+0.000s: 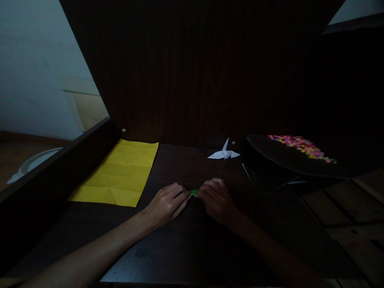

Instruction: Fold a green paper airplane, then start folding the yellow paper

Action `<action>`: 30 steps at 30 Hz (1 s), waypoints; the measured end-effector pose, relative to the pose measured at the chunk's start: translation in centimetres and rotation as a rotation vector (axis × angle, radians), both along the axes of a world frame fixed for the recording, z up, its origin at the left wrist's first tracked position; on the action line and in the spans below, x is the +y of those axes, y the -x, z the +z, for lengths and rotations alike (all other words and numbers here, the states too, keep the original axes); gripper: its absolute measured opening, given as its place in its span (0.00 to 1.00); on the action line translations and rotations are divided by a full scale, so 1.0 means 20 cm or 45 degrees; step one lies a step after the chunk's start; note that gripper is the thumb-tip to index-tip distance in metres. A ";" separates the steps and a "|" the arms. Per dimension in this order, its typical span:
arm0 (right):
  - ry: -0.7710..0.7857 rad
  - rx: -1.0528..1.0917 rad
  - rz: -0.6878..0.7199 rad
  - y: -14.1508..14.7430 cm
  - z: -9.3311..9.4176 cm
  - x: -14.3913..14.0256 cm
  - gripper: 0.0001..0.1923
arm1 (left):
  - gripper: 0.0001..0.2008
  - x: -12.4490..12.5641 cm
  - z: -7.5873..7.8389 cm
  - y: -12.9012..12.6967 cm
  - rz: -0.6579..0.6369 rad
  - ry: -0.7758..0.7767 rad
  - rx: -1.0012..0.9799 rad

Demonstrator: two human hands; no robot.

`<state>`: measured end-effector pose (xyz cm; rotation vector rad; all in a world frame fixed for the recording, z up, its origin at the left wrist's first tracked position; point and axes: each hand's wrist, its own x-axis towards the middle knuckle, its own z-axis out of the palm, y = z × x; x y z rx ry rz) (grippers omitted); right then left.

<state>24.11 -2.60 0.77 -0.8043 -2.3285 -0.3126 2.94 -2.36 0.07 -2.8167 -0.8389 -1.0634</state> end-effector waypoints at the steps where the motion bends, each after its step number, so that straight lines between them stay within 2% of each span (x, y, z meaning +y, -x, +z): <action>1: -0.009 -0.012 0.006 0.00 0.00 0.00 0.13 | 0.09 0.00 0.00 0.00 0.000 0.020 0.003; 8: -0.071 -0.030 0.049 0.00 -0.02 -0.01 0.12 | 0.10 -0.01 -0.03 0.01 -0.059 0.161 -0.073; 15: -0.138 -0.069 0.043 -0.01 -0.02 -0.02 0.15 | 0.11 -0.02 -0.02 0.02 -0.093 0.110 -0.117; 23: -0.149 -0.109 0.009 -0.02 -0.01 -0.02 0.06 | 0.10 -0.01 -0.02 0.02 -0.030 0.059 -0.110; 30: -0.178 -0.163 -0.018 -0.02 -0.01 -0.02 0.09 | 0.10 -0.02 -0.02 0.02 0.030 0.006 -0.081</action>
